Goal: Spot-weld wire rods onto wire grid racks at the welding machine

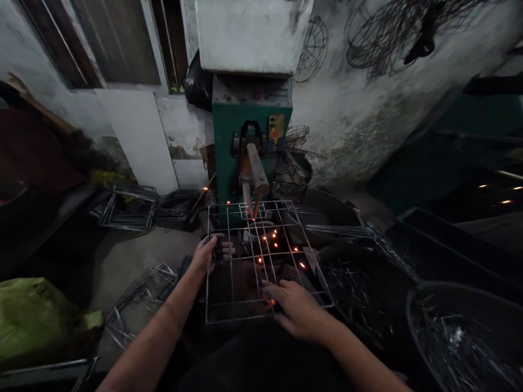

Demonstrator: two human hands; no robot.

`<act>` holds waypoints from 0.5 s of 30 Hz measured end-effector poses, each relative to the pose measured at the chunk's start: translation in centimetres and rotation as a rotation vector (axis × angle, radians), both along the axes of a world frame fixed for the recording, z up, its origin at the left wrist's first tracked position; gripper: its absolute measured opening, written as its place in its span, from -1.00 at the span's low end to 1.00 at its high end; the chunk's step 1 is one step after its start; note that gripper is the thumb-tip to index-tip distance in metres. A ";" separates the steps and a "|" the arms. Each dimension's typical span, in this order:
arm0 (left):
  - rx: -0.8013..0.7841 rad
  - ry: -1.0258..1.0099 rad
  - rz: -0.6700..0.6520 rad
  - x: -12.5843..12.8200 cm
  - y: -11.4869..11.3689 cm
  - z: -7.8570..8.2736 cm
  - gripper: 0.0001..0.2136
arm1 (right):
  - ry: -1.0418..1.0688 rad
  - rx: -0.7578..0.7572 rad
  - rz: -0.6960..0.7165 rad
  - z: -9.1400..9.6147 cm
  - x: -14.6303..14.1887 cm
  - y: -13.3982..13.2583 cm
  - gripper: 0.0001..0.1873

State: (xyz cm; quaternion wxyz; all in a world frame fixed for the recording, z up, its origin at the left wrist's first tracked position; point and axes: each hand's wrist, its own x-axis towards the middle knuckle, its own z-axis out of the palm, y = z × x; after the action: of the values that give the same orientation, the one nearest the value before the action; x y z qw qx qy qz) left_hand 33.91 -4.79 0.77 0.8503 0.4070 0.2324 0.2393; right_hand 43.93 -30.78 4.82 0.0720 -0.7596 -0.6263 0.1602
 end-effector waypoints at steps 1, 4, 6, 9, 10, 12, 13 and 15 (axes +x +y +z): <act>0.000 -0.003 0.003 0.0 -0.1 0.0 -0.68 | -0.032 0.009 -0.028 0.0 0.0 -0.2 -0.33; 0.017 -0.026 0.018 -0.1 -0.1 0.0 -0.66 | -0.142 -0.023 -0.169 0.1 0.5 -1.0 -0.24; 0.026 -0.053 0.021 0.1 0.0 0.0 -0.65 | -0.181 -0.095 -0.243 0.7 1.3 -1.3 -0.38; 0.027 -0.097 0.022 0.8 0.9 -0.3 -0.65 | -0.212 -0.165 -0.257 2.1 2.7 -0.9 -0.61; 0.026 -0.111 0.028 1.1 1.3 -0.3 -0.65 | -0.230 -0.170 -0.251 2.7 3.2 -0.4 -0.64; 0.026 -0.138 0.049 2.0 2.5 -0.4 -0.68 | -0.280 -0.175 -0.241 3.6 4.3 0.8 -0.65; 0.025 -0.145 0.060 2.5 3.1 -0.3 -0.69 | -0.308 -0.174 -0.235 4.0 4.9 1.6 -0.65; 0.026 -0.144 0.090 3.5 4.5 0.0 -0.73 | -0.351 -0.158 -0.204 4.6 6.2 3.2 -0.64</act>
State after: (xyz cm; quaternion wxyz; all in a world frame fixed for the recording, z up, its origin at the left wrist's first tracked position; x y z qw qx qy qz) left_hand 37.43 -0.29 0.78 0.8478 0.3889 0.1856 0.3092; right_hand 50.18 -27.60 9.38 -0.0821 -0.8385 -0.5346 0.0659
